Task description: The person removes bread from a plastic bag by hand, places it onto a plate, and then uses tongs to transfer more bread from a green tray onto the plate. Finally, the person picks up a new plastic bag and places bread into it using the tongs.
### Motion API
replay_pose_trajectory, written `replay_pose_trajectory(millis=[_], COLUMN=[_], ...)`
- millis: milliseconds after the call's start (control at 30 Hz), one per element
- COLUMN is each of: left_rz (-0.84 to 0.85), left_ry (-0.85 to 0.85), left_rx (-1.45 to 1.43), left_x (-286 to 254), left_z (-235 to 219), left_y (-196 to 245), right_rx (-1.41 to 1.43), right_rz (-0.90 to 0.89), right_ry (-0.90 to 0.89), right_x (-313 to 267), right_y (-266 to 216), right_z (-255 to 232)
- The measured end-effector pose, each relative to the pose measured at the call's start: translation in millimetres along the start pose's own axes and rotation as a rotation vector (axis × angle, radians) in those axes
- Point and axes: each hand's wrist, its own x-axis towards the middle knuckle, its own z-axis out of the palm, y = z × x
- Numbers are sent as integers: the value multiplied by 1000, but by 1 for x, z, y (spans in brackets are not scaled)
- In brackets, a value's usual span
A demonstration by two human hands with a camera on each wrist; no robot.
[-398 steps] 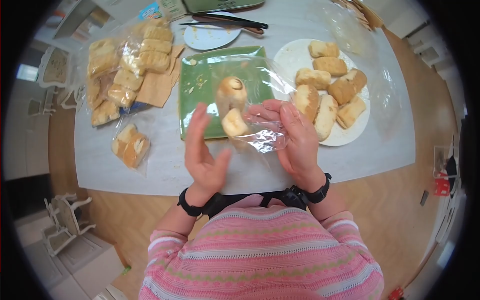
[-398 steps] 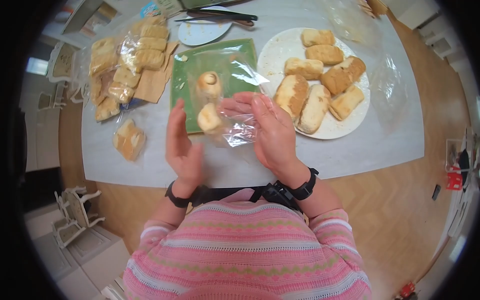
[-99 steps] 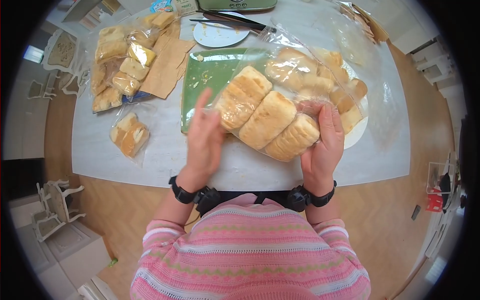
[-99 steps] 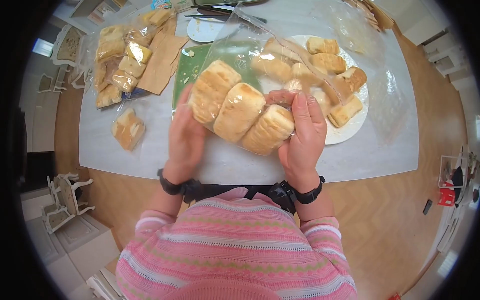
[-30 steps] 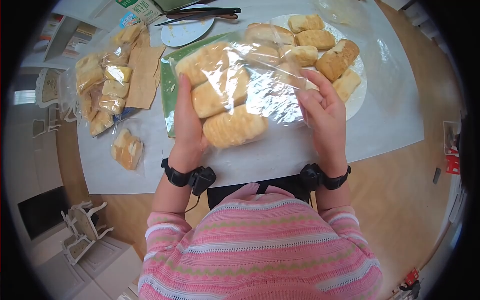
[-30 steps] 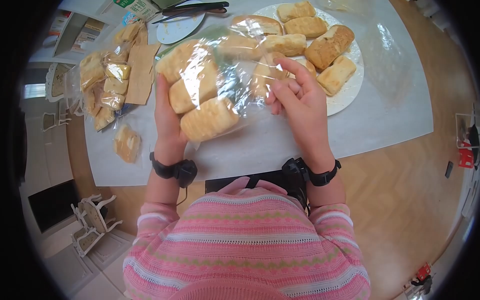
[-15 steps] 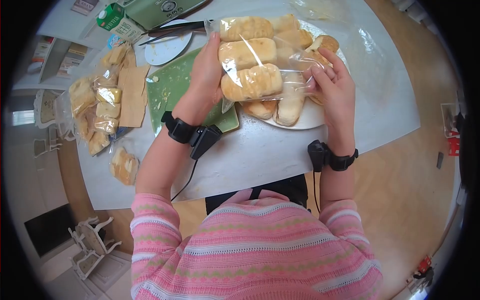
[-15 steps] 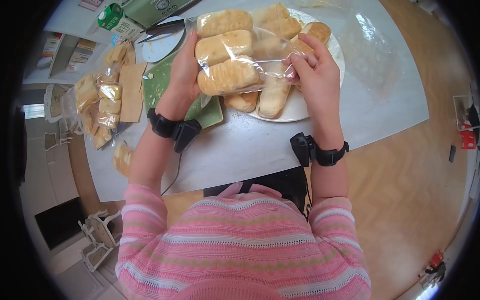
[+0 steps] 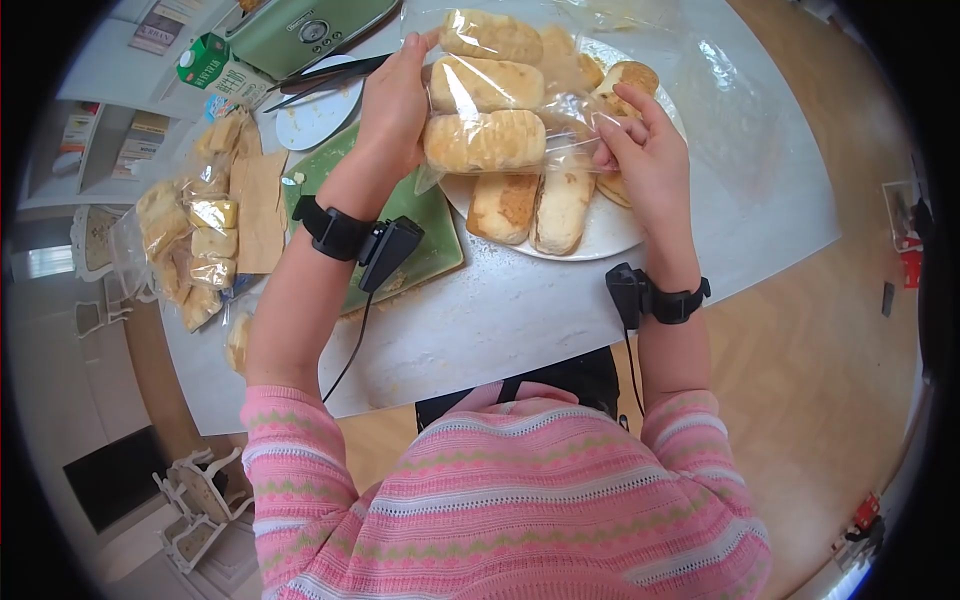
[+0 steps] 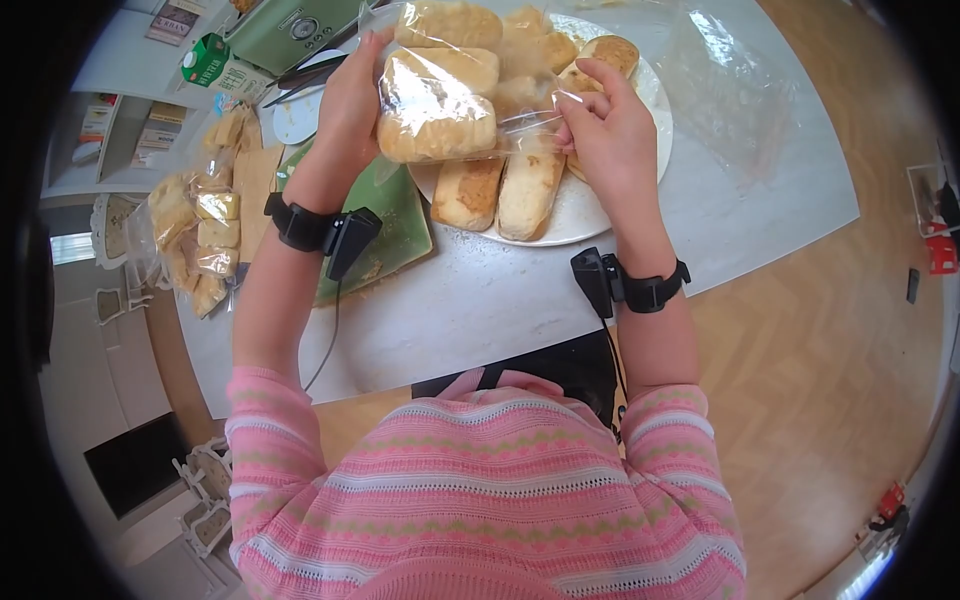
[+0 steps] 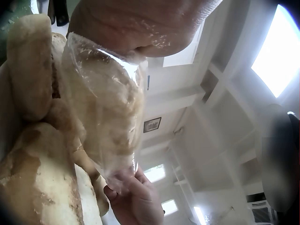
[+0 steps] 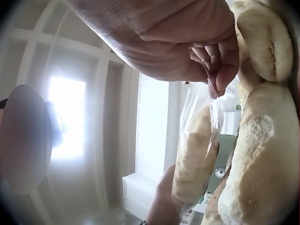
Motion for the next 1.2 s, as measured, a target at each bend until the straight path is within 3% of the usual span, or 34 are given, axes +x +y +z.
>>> replay_pose_trajectory(millis=[233,333,400,733,800,933,1000,1200], left_rz=[44,50,88,145,207,339,498,670], left_ry=[32,-70,-105,-129,-36,-29,39,30], left_rx=[137,53,171,335,397,502,692,807], left_x=[13,11,13,5,6,-8,6,7], left_z=[-1,1,-4,3,8,19,10,5], left_y=[-2,2,1,11,12,18,9,18], right_rx=[-11,2,-11,-24,-2,8,-21,-41], right_rz=[-27,-22,-30,-53,-81,-82,-84,-125], right_ry=[31,37,38,46,61,65,61,51], right_x=[4,5,5,5,5,5,5,5], right_y=[8,9,8,12,14,15,16,19], right_z=[-2,-1,-1,1,0,0,0,-1])
